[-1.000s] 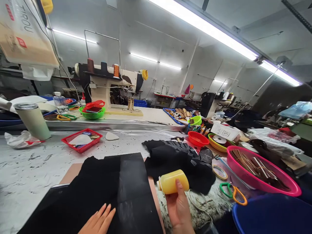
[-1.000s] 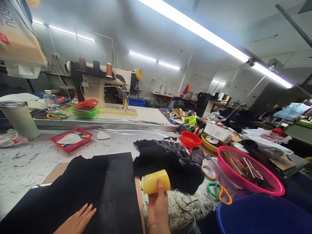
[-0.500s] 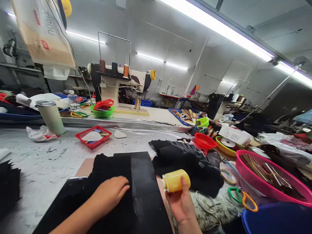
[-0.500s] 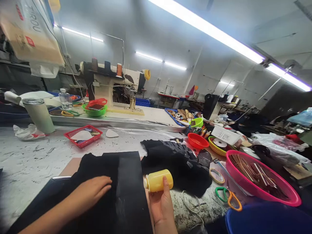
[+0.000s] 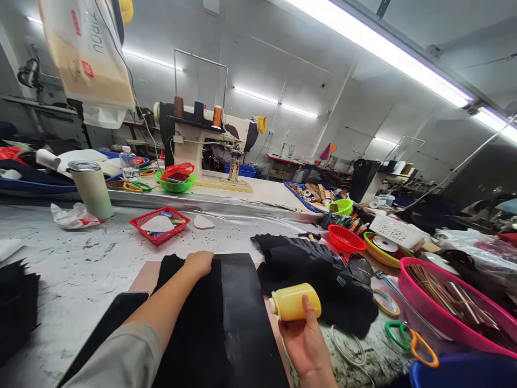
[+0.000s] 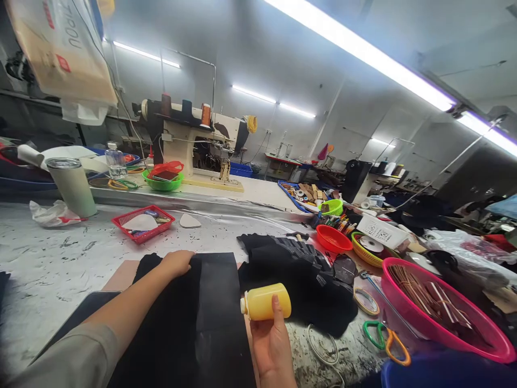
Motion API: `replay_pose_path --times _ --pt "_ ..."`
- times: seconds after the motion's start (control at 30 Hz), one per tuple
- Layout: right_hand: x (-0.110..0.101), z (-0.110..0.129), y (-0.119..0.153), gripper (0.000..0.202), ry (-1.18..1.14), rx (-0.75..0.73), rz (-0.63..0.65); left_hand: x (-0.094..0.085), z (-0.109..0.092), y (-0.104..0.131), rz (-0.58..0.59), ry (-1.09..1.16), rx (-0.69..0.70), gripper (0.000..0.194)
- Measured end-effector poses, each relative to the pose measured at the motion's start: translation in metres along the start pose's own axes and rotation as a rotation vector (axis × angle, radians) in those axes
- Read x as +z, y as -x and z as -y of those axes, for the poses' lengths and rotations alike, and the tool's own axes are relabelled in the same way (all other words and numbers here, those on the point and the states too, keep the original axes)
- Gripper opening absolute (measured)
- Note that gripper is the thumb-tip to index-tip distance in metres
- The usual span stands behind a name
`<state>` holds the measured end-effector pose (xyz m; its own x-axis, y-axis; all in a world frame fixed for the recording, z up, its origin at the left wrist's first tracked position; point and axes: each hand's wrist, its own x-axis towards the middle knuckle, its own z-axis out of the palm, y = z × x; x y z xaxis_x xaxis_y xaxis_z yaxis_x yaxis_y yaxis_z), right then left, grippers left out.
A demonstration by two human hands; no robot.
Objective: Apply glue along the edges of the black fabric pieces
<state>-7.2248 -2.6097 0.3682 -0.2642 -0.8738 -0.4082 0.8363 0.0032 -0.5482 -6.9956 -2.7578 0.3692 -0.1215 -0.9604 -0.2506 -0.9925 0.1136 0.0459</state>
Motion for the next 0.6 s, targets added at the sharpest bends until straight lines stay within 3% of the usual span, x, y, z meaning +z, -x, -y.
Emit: replay_pose_path --times 0.2,0.33,0.43,0.6 --pt "0.003 -0.004 -0.001 0.051 -0.075 0.178 -0.050 -0.005 0.001 0.011 -0.023 -0.025 -0.016 0.030" --pt "0.003 -0.014 0.014 0.045 -0.009 0.379 0.029 -0.009 0.014 0.018 0.031 0.011 -0.021 0.034" --pt "-0.006 -0.023 0.030 0.052 0.082 0.518 0.120 -0.017 0.024 0.024 0.027 0.018 -0.043 0.037" --pt "-0.017 -0.043 0.053 0.064 0.117 0.565 0.131 -0.027 0.021 0.037 0.016 0.001 -0.069 0.037"
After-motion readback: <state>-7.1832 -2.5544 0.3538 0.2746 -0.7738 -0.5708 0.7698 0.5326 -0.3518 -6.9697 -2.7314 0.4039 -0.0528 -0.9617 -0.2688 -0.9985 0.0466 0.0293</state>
